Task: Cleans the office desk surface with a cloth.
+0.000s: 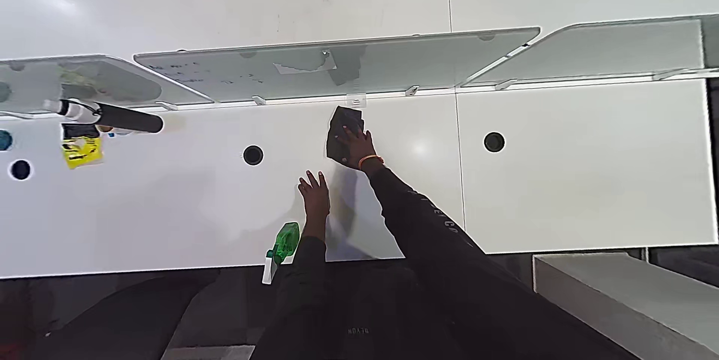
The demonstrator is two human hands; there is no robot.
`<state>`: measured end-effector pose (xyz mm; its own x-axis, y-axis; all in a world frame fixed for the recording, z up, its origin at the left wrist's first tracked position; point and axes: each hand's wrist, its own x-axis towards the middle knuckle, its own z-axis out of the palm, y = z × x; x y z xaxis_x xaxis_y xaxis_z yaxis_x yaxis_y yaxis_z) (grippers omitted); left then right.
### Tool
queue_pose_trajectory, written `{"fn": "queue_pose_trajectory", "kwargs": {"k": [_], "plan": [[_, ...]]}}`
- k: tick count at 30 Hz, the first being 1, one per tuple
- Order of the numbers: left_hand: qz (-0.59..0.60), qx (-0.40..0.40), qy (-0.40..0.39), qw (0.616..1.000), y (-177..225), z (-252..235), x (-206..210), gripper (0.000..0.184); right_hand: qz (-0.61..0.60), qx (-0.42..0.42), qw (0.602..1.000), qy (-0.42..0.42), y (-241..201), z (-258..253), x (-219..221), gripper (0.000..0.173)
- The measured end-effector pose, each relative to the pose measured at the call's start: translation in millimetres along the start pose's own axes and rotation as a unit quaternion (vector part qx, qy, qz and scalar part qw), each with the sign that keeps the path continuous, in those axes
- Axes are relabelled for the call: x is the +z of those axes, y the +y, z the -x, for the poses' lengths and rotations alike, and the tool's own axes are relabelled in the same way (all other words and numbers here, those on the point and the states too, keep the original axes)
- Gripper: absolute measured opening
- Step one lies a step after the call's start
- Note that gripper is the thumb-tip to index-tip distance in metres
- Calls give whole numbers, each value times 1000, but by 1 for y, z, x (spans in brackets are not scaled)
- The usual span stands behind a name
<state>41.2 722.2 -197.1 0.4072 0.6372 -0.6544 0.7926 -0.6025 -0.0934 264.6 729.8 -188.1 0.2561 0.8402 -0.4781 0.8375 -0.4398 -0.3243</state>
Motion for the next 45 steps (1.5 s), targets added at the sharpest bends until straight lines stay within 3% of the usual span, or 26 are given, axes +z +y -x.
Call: {"fn": "queue_pose_trajectory", "kwargs": {"k": [6, 12, 16, 19, 23, 29, 37, 40, 45], "plan": [[-29, -8, -19, 999, 2, -1, -1, 150, -61, 75, 993, 71, 80, 46, -17, 81], [-35, -11, -7, 999, 2, -4, 5, 152, -84, 212, 969, 93, 196, 108, -27, 81], [-37, -12, -6, 999, 3, -4, 5, 150, -86, 315, 942, 80, 249, 144, -20, 84], [-39, -10, -13, 999, 2, -3, 4, 152, -112, 377, 916, 85, 252, 162, -13, 86], [-22, -8, -1, 1000, 1, -1, 6, 152, -130, 418, 894, 92, 217, 159, -2, 81], [-28, -11, -3, 1000, 2, -1, 5, 154, -99, 323, 939, 69, 150, 140, 20, 78], [-25, -13, -11, 1000, 1, -4, 7, 154, -72, 247, 962, 96, 210, 101, -24, 83], [-29, -19, -20, 999, 2, -5, 4, 151, -69, 288, 952, 82, 231, 65, -45, 90], [-27, -17, -29, 999, 2, -1, -2, 152, -67, 327, 940, 75, 227, 42, -60, 95]]}}
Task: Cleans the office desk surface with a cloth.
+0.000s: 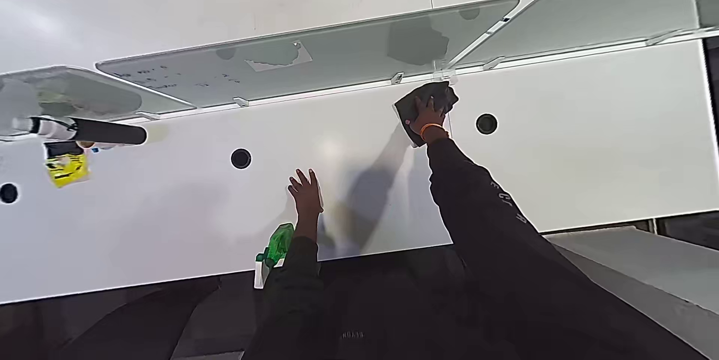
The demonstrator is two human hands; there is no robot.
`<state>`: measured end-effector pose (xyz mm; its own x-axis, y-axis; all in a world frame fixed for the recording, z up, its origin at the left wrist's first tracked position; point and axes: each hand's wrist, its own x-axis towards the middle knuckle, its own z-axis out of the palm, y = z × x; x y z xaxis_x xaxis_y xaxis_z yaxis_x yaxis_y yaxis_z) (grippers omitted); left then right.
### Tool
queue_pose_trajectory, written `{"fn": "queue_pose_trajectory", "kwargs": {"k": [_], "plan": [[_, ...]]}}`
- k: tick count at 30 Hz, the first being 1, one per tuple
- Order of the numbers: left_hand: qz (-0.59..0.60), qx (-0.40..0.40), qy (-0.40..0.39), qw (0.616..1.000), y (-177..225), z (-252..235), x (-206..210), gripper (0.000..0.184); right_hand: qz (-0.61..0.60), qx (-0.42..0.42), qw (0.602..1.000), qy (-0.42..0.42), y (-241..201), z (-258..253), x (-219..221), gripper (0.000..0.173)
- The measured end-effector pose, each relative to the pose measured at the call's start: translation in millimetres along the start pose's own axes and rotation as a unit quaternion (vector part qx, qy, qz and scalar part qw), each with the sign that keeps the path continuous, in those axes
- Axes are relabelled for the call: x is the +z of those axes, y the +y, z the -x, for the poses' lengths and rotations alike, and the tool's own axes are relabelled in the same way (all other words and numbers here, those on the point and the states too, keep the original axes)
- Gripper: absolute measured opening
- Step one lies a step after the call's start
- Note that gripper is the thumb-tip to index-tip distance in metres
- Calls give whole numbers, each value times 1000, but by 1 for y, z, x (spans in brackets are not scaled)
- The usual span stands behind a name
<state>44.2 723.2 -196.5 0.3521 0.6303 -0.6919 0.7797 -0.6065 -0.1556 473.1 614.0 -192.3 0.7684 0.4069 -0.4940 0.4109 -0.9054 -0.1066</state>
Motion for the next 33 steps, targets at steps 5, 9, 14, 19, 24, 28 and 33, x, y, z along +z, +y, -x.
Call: {"fn": "queue_pose_trajectory", "kwargs": {"k": [5, 9, 14, 19, 24, 28, 33], "plan": [[6, 4, 9, 1000, 0, -2, 2, 150, 24, -6, 1000, 1, -5, 9, 10, 89], [12, 9, 9, 1000, -1, 0, 0, 144, 5, -20, 1000, 9, -32, 33, 25, 83], [8, 5, 2, 1000, -1, -1, 1, 148, 21, -103, 994, -4, -88, 57, 50, 83], [10, 5, 7, 1000, 0, 0, 1, 150, 40, -273, 961, -33, -152, 128, 90, 88], [4, 5, 1, 1000, 0, 1, 0, 144, 114, -361, 914, -146, -186, 176, 118, 87], [6, 2, 4, 1000, 0, 1, 0, 145, 95, -371, 914, -137, -168, 167, 118, 74], [0, -6, 8, 1000, 0, -2, 3, 154, 33, -285, 956, -62, -100, 135, 93, 77]]}}
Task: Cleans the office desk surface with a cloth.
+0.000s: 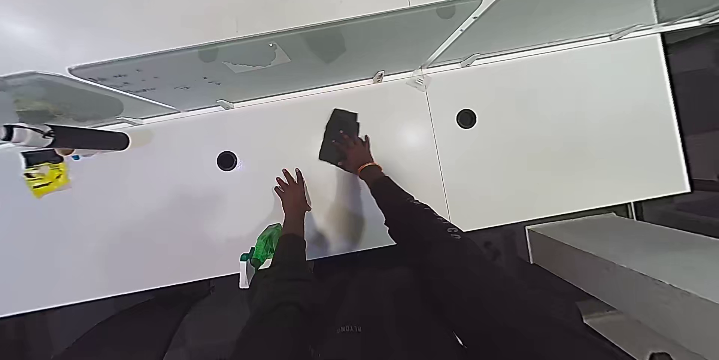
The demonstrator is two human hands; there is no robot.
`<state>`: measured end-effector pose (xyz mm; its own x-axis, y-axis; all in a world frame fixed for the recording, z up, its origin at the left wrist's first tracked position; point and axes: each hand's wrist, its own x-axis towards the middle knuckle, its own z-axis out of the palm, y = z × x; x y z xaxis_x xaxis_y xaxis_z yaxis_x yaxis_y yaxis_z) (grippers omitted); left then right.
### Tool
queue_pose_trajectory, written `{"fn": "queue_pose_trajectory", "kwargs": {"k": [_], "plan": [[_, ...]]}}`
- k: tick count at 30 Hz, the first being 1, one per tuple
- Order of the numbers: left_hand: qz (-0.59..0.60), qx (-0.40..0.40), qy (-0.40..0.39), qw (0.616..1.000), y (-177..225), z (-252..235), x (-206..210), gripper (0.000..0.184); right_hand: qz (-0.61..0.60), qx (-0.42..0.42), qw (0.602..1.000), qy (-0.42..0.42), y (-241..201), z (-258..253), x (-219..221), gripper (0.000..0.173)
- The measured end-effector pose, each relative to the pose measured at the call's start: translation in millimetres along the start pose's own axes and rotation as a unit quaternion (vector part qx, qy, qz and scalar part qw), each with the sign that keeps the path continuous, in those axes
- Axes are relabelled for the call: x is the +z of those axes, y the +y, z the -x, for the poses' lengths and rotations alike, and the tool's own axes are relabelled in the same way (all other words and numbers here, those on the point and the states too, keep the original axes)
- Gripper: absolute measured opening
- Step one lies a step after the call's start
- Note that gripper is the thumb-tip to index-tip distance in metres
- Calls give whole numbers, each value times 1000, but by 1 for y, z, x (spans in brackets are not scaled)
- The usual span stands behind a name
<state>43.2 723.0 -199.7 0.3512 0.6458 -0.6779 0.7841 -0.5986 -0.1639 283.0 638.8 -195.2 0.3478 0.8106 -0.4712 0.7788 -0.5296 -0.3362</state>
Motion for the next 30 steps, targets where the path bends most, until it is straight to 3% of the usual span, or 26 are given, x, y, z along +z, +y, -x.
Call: {"fn": "queue_pose_trajectory", "kwargs": {"k": [5, 9, 11, 14, 17, 20, 23, 27, 30], "plan": [[10, 4, 1, 1000, 0, 2, 0, 153, -74, 119, 985, 100, 95, 56, -33, 74], [4, -1, -2, 1000, 0, 2, 0, 154, -79, 232, 964, 105, 147, 90, -27, 76], [3, 0, 3, 1000, 1, 2, 1, 153, -77, 282, 952, 93, 152, 96, -14, 77], [-1, -3, 4, 1000, 1, 2, 0, 154, -99, 303, 945, 72, 116, 101, 1, 78], [-9, -6, -1, 1000, 3, 3, -3, 155, -90, 224, 970, 20, 54, 113, 22, 77], [-10, -2, -10, 1000, 1, 1, -5, 156, -57, 69, 995, -52, -5, 138, 57, 83], [-4, 6, -25, 1000, -1, 2, -14, 148, -20, -73, 991, -107, -39, 176, 94, 86], [20, 3, -42, 999, 1, 7, -26, 138, 4, -161, 976, -149, -23, 220, 119, 78], [38, -10, -50, 998, 5, 10, -25, 141, -31, -134, 980, -144, 17, 255, 120, 66]]}}
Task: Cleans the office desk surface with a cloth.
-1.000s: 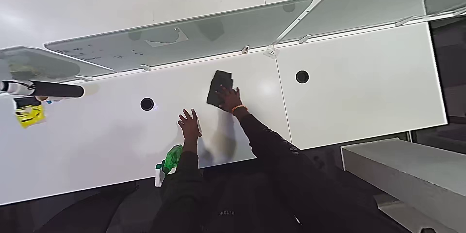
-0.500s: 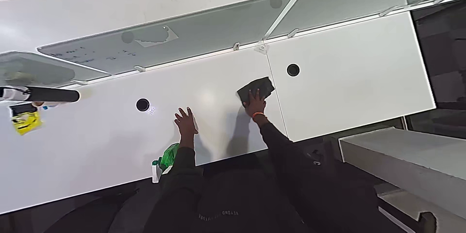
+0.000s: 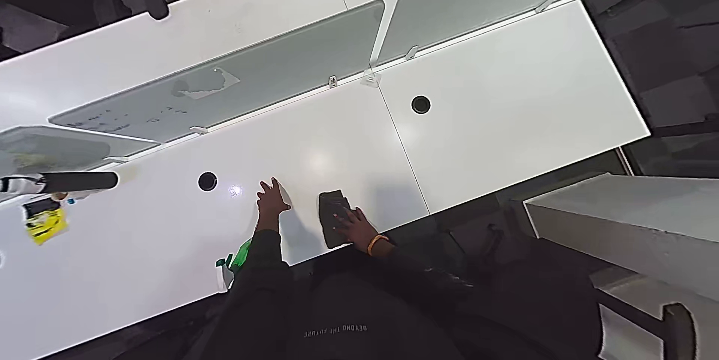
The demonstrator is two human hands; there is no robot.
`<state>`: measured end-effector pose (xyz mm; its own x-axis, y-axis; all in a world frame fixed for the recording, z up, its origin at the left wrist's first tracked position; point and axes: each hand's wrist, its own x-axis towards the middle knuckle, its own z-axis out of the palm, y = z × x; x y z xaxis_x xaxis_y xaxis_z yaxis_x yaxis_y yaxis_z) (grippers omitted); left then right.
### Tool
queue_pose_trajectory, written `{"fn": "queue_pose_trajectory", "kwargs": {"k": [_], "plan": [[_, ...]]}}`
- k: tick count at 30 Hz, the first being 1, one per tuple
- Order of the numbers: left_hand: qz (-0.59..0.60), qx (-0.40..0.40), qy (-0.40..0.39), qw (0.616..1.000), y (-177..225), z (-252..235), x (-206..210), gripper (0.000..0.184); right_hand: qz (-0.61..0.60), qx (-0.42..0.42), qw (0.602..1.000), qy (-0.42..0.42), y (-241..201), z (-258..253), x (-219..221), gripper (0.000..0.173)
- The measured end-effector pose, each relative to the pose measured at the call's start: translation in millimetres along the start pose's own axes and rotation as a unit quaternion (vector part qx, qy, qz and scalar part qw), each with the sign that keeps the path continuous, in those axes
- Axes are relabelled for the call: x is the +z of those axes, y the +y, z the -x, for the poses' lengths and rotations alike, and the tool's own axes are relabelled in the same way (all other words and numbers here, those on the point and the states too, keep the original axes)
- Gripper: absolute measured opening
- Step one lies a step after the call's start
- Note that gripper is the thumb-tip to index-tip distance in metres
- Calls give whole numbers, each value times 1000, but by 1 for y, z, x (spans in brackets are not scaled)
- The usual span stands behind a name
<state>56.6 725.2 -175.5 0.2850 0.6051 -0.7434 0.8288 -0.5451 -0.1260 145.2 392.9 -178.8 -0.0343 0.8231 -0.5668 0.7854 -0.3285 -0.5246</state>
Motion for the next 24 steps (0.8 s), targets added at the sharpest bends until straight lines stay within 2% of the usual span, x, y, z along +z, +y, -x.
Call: {"fn": "queue_pose_trajectory", "kwargs": {"k": [2, 6, 8, 10, 13, 18, 21, 24], "plan": [[9, -3, 2, 1000, 2, 0, 3, 142, -26, 45, 998, 31, 25, 34, 6, 59], [10, 7, -11, 1000, 4, 3, -7, 133, -50, 189, 978, 72, 75, 105, 5, 62], [2, 8, -20, 1000, 11, 6, -14, 126, -35, 245, 965, 84, 99, 128, 6, 62], [-2, -2, -24, 1000, 26, 11, -16, 125, -29, 272, 960, 63, 115, 134, 0, 66], [-15, -29, -9, 999, 53, 15, 2, 141, -49, 278, 958, 54, 122, 125, -17, 68], [-3, -35, 8, 999, 78, 20, 24, 159, -64, 291, 948, 107, 140, 77, -55, 76], [88, -56, -5, 995, 86, 19, 23, 169, -60, 300, 944, 126, 152, 40, -92, 82], [209, -93, -4, 973, 105, 13, 11, 172, -55, 319, 939, 118, 160, 6, -131, 87]]}}
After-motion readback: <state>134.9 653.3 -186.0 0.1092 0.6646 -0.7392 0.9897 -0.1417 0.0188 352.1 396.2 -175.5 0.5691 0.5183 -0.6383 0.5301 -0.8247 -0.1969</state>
